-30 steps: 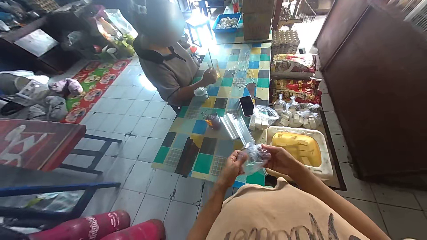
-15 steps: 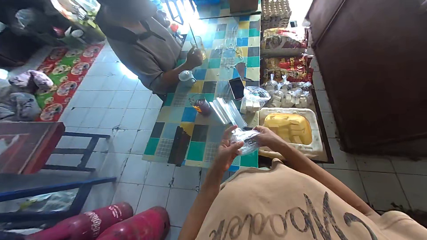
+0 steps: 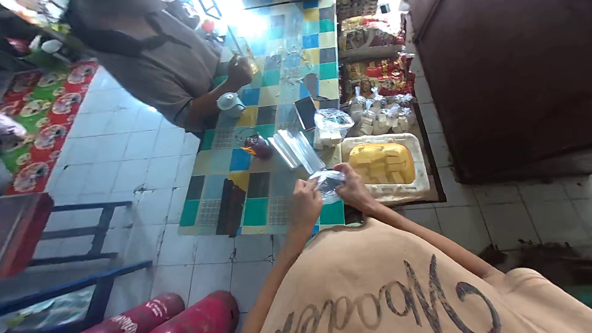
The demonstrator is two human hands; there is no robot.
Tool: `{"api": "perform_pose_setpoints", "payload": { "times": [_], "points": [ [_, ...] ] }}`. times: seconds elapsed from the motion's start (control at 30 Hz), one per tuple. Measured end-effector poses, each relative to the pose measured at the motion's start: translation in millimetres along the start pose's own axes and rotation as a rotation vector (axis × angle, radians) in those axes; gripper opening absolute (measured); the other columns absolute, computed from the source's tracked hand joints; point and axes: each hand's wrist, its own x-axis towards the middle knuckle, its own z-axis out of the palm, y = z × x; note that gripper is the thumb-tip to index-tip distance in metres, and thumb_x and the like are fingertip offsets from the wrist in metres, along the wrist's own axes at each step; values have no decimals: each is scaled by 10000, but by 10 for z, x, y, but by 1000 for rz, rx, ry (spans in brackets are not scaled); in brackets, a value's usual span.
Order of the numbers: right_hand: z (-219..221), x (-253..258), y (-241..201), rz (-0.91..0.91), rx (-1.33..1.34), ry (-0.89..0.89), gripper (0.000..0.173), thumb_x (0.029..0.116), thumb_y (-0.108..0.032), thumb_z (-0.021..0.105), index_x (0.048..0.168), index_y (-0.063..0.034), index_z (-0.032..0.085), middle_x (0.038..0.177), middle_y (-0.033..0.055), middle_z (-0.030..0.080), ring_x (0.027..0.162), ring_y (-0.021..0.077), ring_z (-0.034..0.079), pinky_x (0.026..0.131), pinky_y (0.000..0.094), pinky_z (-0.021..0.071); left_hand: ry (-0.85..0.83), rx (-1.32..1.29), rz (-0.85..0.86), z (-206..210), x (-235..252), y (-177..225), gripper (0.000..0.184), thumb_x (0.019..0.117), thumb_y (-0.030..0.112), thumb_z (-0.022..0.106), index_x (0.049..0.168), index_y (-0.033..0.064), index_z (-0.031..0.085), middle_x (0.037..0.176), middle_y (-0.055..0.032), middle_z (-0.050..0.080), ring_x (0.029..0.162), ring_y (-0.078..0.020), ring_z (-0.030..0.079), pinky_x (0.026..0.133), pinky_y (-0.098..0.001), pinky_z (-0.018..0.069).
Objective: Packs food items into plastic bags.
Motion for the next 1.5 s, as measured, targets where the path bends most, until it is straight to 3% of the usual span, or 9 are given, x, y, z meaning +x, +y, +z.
{"api": "perform_pose_setpoints", "payload": {
  "times": [0.13, 0.33, 0.47, 0.53, 0.67, 0.87, 0.97, 1.17, 1.5],
  "points": [
    [82, 1, 176, 0, -58, -29, 529, 863, 88, 658, 1375, 3, 559, 1226, 261, 633, 1126, 408, 645, 949, 564, 537, -132, 18, 36, 47, -71, -83, 406, 913, -69, 540, 1134, 156, 796, 1328, -254, 595, 1065, -380, 670, 897, -516, 556],
    [-254, -28, 371, -15, 81, -507, 545, 983, -253, 706, 1437, 8, 555, 1384, 228, 591, 1161, 287, 629, 988, 400, 515, -185, 192, -177, -43, -74, -373, 359, 942, -76, 492, 1248, -52, 678, 1457, -303, 503, 1259, -451, 583, 1028, -550, 492],
    [-840, 411, 885, 160, 54, -246, 272, 1073, -126, 537, 1267, 16, 664, 1202, 184, 709, 1055, 278, 700, 965, 465, 548, -140, 160, -234, -152, -210, -628, 354, 924, -92, 507, 1244, -102, 658, 1415, -358, 508, 1266, -493, 558, 1045, -584, 462],
    [-1063, 804, 1232, 279, -167, -143, 287, 1058, -66, 523, 1297, 12, 662, 1246, 222, 694, 1164, 362, 669, 1034, 543, 496, -102, 152, -248, -153, -294, -665, 334, 906, -103, 527, 1209, -122, 667, 1367, -375, 535, 1232, -506, 575, 1023, -593, 470],
    [-1114, 1474, 1868, 379, -550, -251, 481, 943, 103, 560, 1422, 59, 543, 1448, 315, 523, 1351, 501, 501, 1106, 627, 423, -72, 145, -247, -96, -426, -566, 311, 864, -98, 552, 1142, -137, 686, 1300, -389, 569, 1169, -519, 604, 976, -605, 488],
    [-879, 1870, 2381, 204, -859, -385, 389, 1060, 33, 416, 1436, 76, 510, 1441, 351, 515, 1379, 531, 460, 1105, 685, 364, -50, 137, -270, -55, -532, -394, 279, 868, -32, 554, 1082, -119, 712, 1275, -365, 596, 1143, -479, 630, 953, -563, 512],
    [-883, 1912, 2391, 224, -876, -419, 395, 1076, 2, 396, 1448, 81, 499, 1482, 347, 480, 1419, 523, 417, 1138, 684, 326, -9, 143, -306, -62, -586, -349, 283, 869, -11, 548, 1069, -119, 716, 1270, -358, 606, 1135, -454, 641, 955, -530, 518],
    [-1053, 1917, 2368, 179, -917, -528, 327, 1041, 34, 474, 1349, 83, 570, 1338, 342, 589, 1299, 519, 541, 1045, 666, 435, 26, 121, -335, -29, -615, -319, 266, 863, -24, 555, 1052, -128, 712, 1265, -352, 611, 1137, -437, 644, 953, -505, 524],
    [-1057, 1868, 2268, 113, -731, -351, 353, 1069, -135, 506, 1350, 54, 606, 1365, 313, 600, 1340, 477, 535, 1108, 643, 400, 16, 79, -363, 55, -568, -274, 265, 884, -20, 563, 1079, -111, 718, 1299, -352, 595, 1154, -428, 639, 952, -482, 528]
  ]
}}
